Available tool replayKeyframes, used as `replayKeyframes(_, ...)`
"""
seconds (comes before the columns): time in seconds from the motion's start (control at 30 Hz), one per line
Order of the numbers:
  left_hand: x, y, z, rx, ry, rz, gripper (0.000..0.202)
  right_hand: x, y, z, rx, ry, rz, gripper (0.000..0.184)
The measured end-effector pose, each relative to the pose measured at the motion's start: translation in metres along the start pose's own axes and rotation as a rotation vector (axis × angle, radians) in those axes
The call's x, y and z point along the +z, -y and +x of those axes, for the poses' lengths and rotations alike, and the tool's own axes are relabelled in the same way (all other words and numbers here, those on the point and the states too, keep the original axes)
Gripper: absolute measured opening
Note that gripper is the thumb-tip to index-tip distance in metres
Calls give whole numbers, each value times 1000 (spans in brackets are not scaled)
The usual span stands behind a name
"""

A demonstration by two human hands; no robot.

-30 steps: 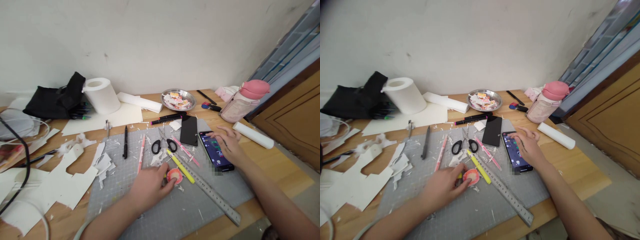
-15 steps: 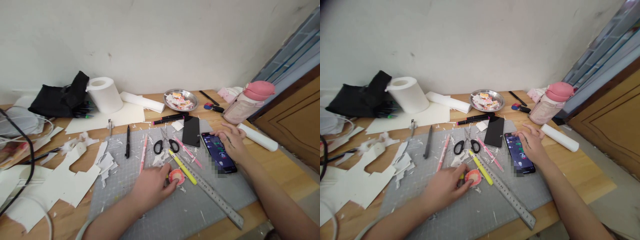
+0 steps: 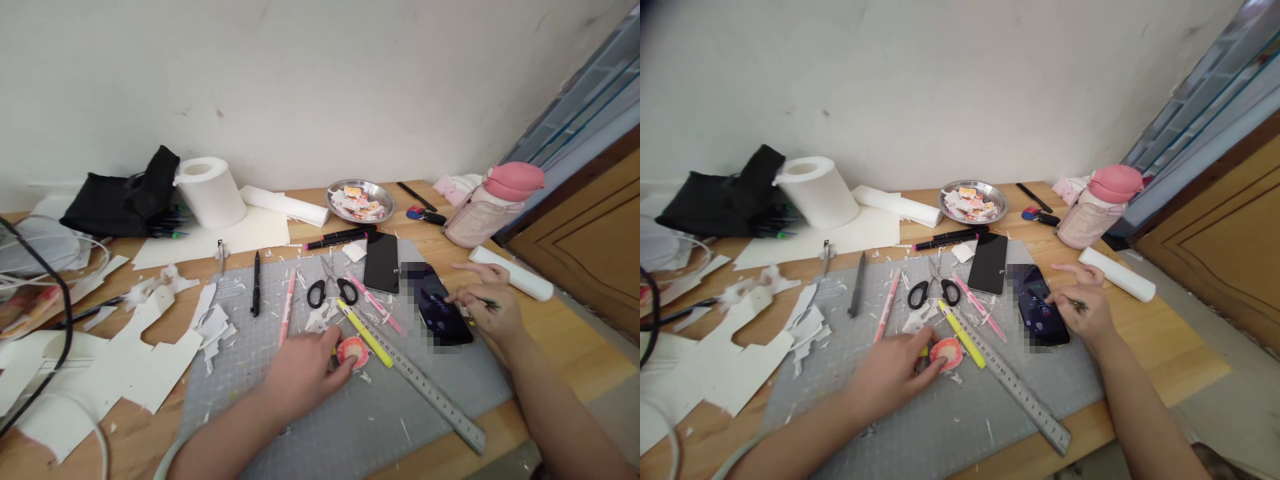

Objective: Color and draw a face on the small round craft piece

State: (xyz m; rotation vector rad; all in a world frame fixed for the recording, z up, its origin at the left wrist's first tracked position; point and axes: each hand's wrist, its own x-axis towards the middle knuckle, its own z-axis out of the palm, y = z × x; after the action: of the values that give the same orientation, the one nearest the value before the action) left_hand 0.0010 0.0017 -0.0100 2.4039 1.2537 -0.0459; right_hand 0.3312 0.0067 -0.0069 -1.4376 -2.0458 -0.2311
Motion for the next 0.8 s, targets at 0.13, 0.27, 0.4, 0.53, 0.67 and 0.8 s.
replayKeyframes(0.13, -1, -1, 0, -14, 8, -12, 28, -2, -1, -7, 0, 44, 7, 33)
replayKeyframes(0.27, -3, -2, 0, -24, 16, -7, 27, -2, 1, -8, 22, -10, 16, 35)
replayKeyframes(0.4, -3, -2, 0, -16, 9, -2, 28, 1, 3, -8, 35, 13, 8, 34)
replayKeyframes(0.53, -2, -2, -1, -19, 6, -1, 27, 3, 4, -7, -3, 28, -17, 30)
replayKeyframes(0.67, -2, -2, -1, -3, 0, 15, 28, 1, 4, -6, -58, -59, 32, 30)
replayKeyframes(0.8, -2, -1, 0, 5, 0, 18, 28, 2, 8, -5, -47, -10, 100, 30)
